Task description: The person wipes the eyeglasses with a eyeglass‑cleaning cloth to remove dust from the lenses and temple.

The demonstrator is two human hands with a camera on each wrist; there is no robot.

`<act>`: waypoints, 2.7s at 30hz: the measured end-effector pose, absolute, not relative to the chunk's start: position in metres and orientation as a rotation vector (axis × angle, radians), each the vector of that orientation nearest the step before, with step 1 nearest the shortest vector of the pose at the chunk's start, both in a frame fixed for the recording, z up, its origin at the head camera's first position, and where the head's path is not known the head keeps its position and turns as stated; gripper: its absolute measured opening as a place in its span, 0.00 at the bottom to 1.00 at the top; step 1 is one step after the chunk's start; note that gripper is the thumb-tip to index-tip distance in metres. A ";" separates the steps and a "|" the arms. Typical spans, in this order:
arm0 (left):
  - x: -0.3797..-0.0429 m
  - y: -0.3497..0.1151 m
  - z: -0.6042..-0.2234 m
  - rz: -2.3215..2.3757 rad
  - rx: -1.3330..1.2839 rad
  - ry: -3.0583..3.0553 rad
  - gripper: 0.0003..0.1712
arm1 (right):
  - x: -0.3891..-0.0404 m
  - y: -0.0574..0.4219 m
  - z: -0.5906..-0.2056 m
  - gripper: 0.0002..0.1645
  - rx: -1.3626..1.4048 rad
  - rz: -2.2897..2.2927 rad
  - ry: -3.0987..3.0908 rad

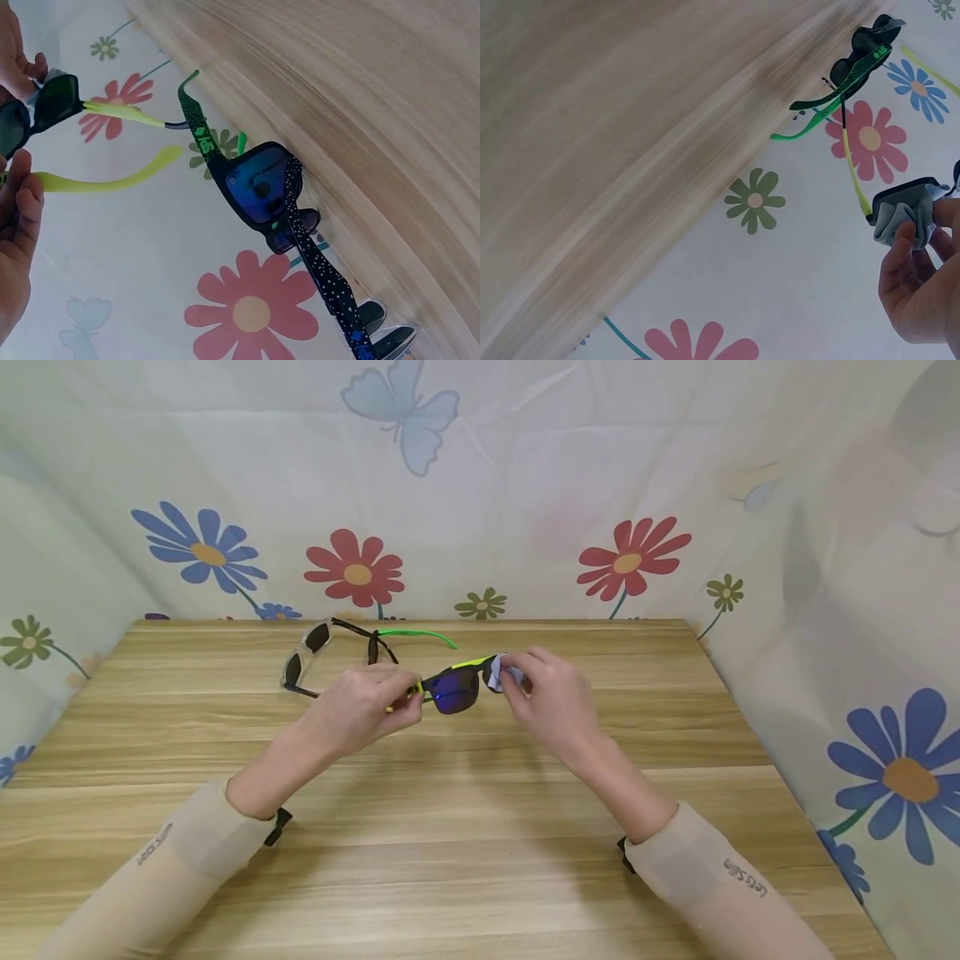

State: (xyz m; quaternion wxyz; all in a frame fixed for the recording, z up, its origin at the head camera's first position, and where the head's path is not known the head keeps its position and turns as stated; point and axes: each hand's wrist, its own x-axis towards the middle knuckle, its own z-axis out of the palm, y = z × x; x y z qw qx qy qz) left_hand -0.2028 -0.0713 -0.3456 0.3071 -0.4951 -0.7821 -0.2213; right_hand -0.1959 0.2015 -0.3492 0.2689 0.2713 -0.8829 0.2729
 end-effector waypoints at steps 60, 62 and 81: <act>-0.203 -0.074 -0.357 -0.563 -1.334 -2.159 0.06 | -0.204 0.211 -0.331 0.08 1.337 0.644 -2.674; -0.203 -0.074 -0.357 -0.573 -1.323 -2.174 0.07 | -0.203 0.211 -0.333 0.08 1.355 0.607 -2.669; -0.209 -0.074 -0.361 -1.130 -0.920 -2.534 0.06 | -0.189 0.204 -0.344 0.09 1.259 0.428 -2.641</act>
